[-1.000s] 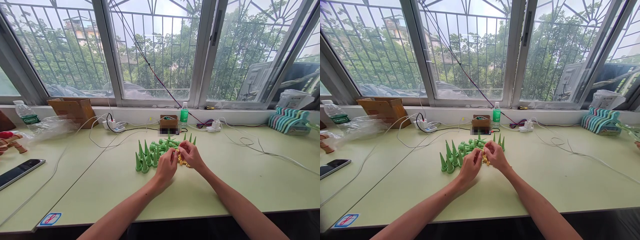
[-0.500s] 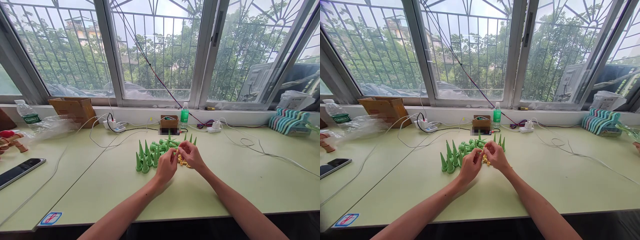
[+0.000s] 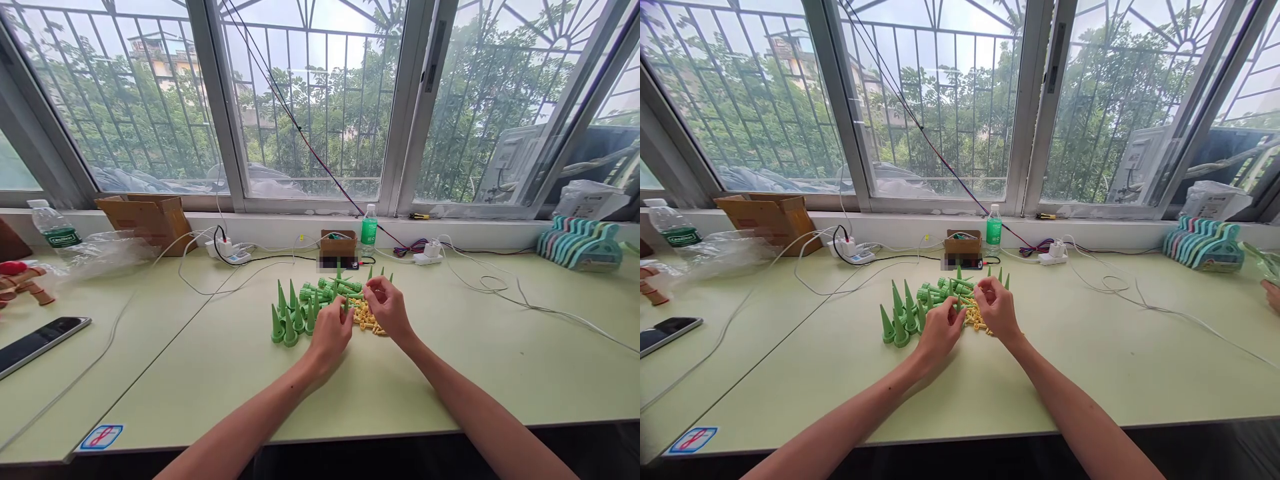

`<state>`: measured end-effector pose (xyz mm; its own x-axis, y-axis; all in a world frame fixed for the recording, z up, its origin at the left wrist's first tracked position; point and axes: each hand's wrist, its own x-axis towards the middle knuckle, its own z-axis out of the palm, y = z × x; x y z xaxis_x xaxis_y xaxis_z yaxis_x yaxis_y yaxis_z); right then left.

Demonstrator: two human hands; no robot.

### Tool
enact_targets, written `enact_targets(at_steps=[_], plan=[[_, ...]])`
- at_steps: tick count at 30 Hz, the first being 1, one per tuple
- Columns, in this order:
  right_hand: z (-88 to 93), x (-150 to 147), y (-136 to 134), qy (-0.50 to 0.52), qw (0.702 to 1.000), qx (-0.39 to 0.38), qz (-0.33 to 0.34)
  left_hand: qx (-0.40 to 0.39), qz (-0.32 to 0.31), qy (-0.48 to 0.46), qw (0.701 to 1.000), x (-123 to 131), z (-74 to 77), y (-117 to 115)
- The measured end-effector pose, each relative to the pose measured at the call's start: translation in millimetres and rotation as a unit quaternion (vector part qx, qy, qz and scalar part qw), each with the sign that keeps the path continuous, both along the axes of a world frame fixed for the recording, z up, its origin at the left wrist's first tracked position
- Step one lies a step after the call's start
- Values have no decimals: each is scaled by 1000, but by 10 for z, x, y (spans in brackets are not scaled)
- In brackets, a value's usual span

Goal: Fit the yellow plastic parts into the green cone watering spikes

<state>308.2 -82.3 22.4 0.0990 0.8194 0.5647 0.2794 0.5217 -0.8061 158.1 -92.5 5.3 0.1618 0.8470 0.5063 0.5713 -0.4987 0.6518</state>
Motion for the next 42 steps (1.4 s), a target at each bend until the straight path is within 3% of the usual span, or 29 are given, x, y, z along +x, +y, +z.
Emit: enact_targets(at_steps=[5,13,18,24,42], plan=[[1,-8,-2,5,1000,2,10,-5,5,26,1000,-25,-12,28],[7,-9,1,-2,1000,6,7,26,24,-21,999,-73,78,31],[2,-14,7,-13,1000,8,-1,7,12,43,999,-88,6,48],[-17,-13,11,-19,1000,12,4,-1,12,48,999,-81,-4,47],[-26,-13,1,-71,997,12,35,-36,-1,-85,996,-46,86,52]])
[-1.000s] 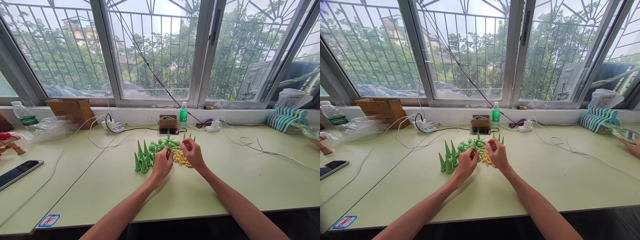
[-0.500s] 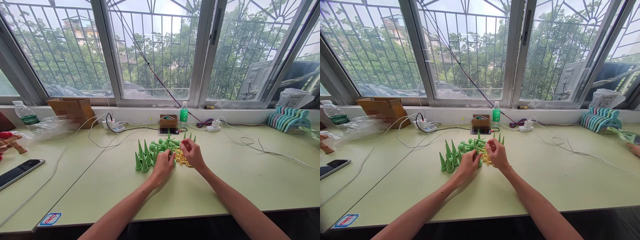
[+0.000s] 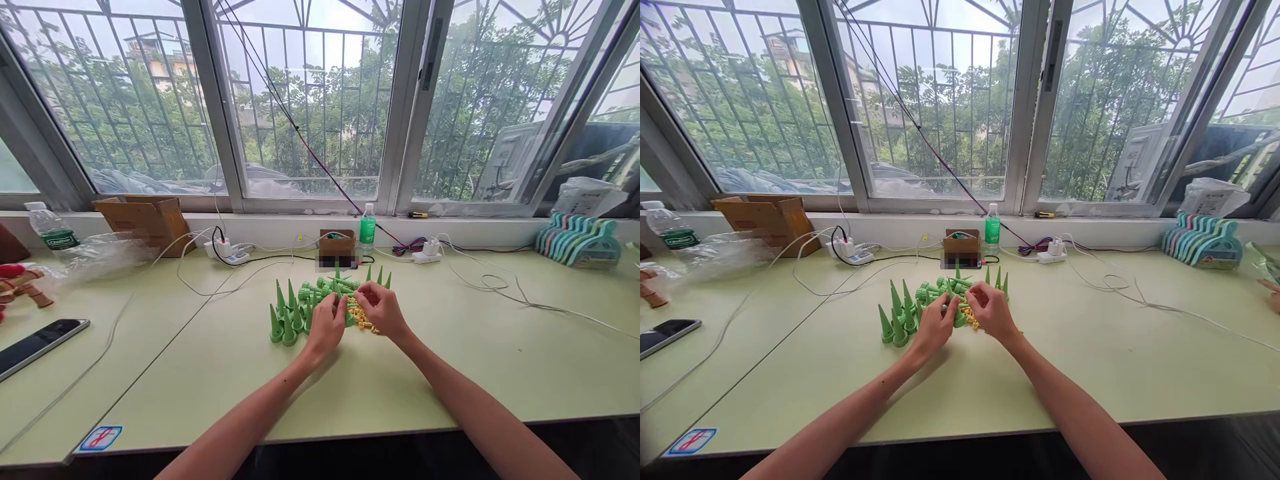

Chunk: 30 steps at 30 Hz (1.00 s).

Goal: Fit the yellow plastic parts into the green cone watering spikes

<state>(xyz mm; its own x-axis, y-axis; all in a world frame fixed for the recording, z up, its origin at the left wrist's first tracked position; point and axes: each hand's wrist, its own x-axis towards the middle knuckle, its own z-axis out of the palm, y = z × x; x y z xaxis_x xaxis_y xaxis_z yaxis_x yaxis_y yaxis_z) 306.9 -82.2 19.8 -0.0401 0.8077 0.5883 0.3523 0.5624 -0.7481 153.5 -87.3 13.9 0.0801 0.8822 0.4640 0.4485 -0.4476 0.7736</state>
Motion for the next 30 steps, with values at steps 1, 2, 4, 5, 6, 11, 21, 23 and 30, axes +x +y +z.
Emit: enact_targets(at_steps=[1,2,4,5,6,11,21,23,30], plan=[[-7,-1,2,-3,1000,0,6,-10,-7,-16,1000,0,-5,4],[-15,-1,4,-7,1000,-1,13,-23,-18,-31,999,0,-11,9],[-28,-1,8,-15,1000,-2,27,-45,-35,-64,996,3,-27,17],[-33,0,8,-18,999,-3,33,-57,-46,-81,994,5,-34,21],[-36,0,8,-22,999,-4,40,-68,-57,-100,991,9,-40,24],[-33,1,-2,-22,997,-11,67,-98,-104,-174,974,25,-50,35],[-39,-2,-2,-18,997,-13,71,-79,-86,-199,973,23,-86,85],[-40,-1,-2,-18,997,-17,75,-72,-81,-195,975,19,-84,87],[-34,4,2,-16,996,-25,85,-72,-89,-213,970,22,-59,60]])
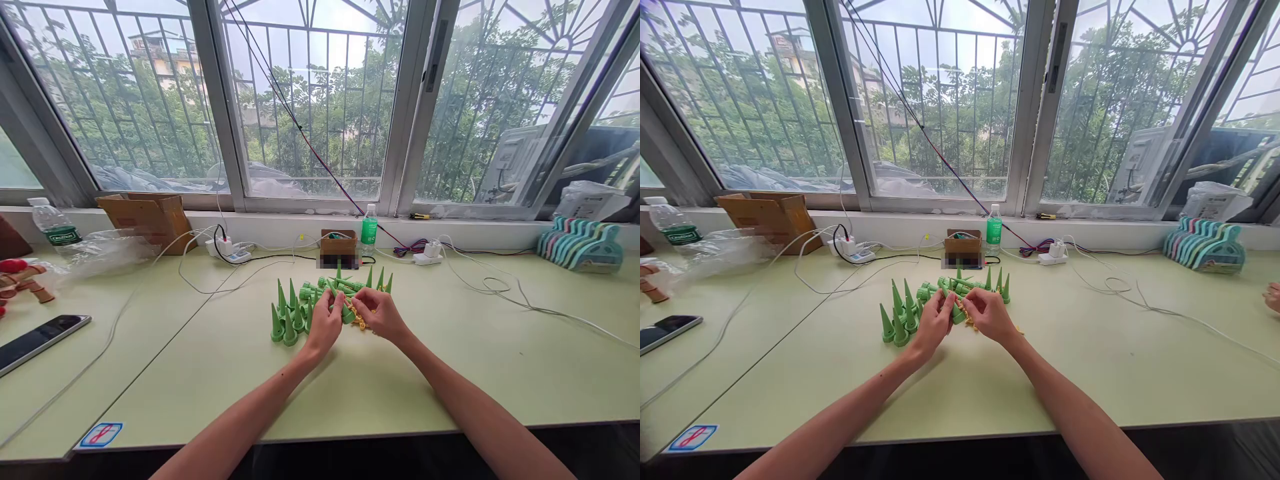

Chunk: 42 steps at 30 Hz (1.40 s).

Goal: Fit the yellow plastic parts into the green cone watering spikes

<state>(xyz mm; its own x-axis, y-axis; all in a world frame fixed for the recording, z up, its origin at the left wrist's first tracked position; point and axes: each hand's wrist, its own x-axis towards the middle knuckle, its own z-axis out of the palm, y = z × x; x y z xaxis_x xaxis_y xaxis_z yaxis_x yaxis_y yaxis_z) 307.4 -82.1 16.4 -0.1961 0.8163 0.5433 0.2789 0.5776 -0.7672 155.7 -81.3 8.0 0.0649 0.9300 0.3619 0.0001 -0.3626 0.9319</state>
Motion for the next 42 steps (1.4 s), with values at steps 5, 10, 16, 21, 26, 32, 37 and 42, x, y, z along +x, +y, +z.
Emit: enact_targets(at_steps=[5,10,16,21,26,32,37,42], plan=[[3,0,3,1,1000,-5,4,6,-6,2,1000,-2,-3,-8],[-4,10,9,-2,1000,-10,6,13,-8,19,1000,-4,28,-31],[3,19,19,-13,1000,-13,7,47,9,60,997,-3,73,-82],[0,20,27,-12,1000,-16,5,46,11,77,996,-7,79,-117],[1,29,32,9,998,-53,27,60,20,112,992,-16,54,-117],[15,30,32,26,996,-79,43,79,29,136,987,-25,45,-116],[16,35,36,33,994,-95,46,93,25,125,987,-23,44,-114],[38,31,32,40,991,-117,53,97,18,131,987,-28,33,-113]])
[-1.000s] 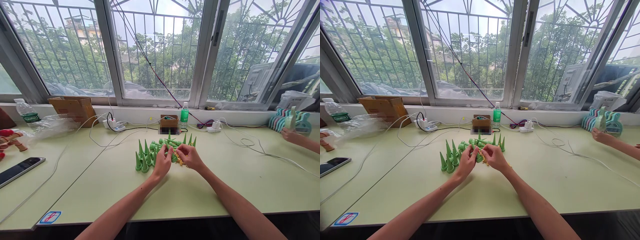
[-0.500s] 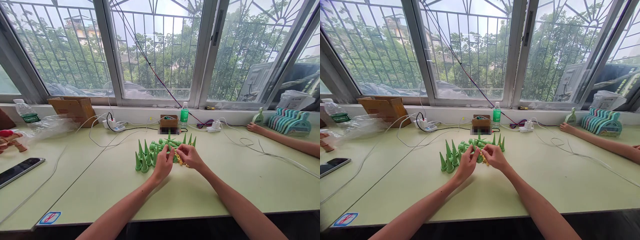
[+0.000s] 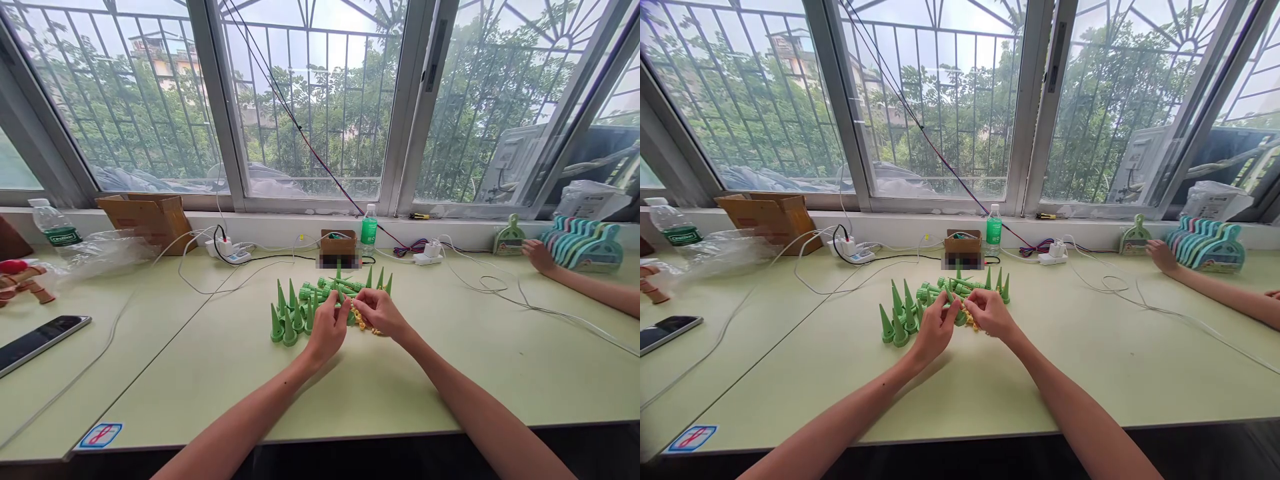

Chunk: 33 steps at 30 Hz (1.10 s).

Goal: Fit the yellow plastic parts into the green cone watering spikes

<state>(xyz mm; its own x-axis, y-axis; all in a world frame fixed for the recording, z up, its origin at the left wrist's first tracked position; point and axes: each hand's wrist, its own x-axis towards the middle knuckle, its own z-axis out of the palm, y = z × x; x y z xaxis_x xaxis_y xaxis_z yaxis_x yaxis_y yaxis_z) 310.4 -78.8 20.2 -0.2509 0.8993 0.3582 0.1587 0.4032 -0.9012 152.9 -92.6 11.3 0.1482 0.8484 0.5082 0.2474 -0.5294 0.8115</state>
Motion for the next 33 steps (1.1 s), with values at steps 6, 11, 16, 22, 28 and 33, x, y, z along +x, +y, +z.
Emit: enact_targets(at_steps=[6,11,16,22,28,33], plan=[[13,-5,-8,4,1000,-8,5,-16,5,-17,1000,-3,-30,23],[30,-10,-22,7,1000,-14,12,-46,-5,-40,998,-3,-67,48],[23,0,-15,-1,1000,2,16,-60,-15,-63,996,0,-67,57],[-19,6,1,-18,999,34,4,-66,-21,-70,995,8,-59,69],[-42,1,4,-30,998,52,-7,-57,-13,-56,997,11,-45,57],[-65,-1,1,-35,998,54,-3,-50,5,-37,998,17,-13,26]])
